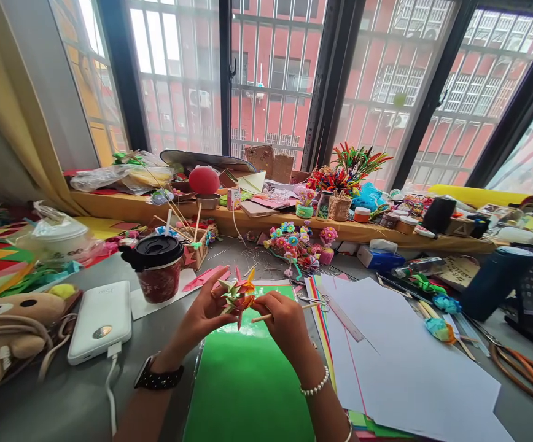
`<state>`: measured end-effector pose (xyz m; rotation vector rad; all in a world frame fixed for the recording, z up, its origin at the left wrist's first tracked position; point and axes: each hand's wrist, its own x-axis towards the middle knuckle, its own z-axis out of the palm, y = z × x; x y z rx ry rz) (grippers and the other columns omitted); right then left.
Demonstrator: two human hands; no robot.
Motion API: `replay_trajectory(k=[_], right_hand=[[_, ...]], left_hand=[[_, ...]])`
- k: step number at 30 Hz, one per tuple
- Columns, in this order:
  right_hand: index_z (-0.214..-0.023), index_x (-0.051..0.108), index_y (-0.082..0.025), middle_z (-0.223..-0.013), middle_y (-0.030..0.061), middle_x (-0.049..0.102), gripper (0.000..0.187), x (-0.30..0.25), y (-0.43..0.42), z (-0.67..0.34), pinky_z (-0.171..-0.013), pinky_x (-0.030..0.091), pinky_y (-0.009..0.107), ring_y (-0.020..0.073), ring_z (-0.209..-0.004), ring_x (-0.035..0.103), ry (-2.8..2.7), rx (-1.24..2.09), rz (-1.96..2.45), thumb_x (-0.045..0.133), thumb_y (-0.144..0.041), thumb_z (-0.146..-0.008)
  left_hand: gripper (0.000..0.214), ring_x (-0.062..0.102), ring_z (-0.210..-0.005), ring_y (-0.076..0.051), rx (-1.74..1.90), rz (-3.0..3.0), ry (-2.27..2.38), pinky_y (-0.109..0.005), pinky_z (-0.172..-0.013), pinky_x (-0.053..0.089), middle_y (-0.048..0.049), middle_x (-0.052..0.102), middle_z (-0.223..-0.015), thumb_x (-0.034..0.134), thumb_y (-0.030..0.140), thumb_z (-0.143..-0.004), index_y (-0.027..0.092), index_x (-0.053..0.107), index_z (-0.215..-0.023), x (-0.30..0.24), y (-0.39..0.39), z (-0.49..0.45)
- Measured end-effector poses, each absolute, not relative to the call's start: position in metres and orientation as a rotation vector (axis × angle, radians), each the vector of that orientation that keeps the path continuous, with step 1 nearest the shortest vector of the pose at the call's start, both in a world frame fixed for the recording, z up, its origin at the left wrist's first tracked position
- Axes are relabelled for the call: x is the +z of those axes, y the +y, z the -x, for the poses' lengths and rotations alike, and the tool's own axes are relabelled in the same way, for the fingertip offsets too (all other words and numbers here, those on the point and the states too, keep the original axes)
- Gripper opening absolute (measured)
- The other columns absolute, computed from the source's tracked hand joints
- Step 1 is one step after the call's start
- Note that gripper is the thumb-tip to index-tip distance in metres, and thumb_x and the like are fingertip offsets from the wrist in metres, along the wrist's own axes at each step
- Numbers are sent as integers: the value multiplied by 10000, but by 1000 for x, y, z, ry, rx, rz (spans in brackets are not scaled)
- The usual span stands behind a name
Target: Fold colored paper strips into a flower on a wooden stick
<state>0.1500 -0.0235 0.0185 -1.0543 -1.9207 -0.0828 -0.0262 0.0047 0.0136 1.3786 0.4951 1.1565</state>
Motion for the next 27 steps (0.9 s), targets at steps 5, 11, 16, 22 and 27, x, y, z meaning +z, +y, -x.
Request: replay_trajectory(k=[5, 11, 16, 22, 27], right_hand=[[-774, 612, -174, -697, 47, 636, 164, 19, -23, -151, -545, 432, 240, 152, -609, 587, -1907, -58, 1064, 472, -235, -834], [-810, 596, -181, -745, 45, 636, 145, 20, -22, -151, -586, 437, 239, 155, -659, 589, -1883, 51, 1036, 454, -205, -833], [-769, 576, -173, -690, 32, 614, 158, 22, -24, -152, -545, 422, 228, 146, -605, 558, -1874, 128, 1069, 432, -203, -825], [-770, 590, -157, -656, 21, 612, 185, 27, -27, -153, -532, 404, 215, 136, -583, 541, -1919, 280, 1059, 418, -208, -814], [-759, 606, -151, -650, 20, 610, 230, 32, -29, -155, -536, 394, 215, 128, -578, 530, -1953, 336, 1042, 419, -263, -832]], left_hand=[[801, 507, -1026, -262, 1055, -1371, 345, -378, -828, 432, -79, 488, -1140, 732, 232, -570, 307, 329, -1257, 18, 4, 27], [592, 511, -1035, -268, 1162, -1252, 361, -393, -878, 393, -89, 533, -1151, 651, 430, -638, 264, 470, -1177, 20, 1, 26], [254, 501, -1012, -258, 1356, -1261, 571, -320, -782, 452, -86, 557, -1070, 677, 316, -631, 181, 674, -846, 17, 6, 27], [150, 507, -936, -198, 1618, -1304, 646, -272, -736, 445, -40, 545, -934, 702, 266, -588, 209, 687, -726, 16, 10, 26], [165, 461, -1025, -230, 1616, -1297, 633, -308, -805, 412, -58, 537, -1033, 719, 274, -560, 196, 671, -697, 16, 10, 25]])
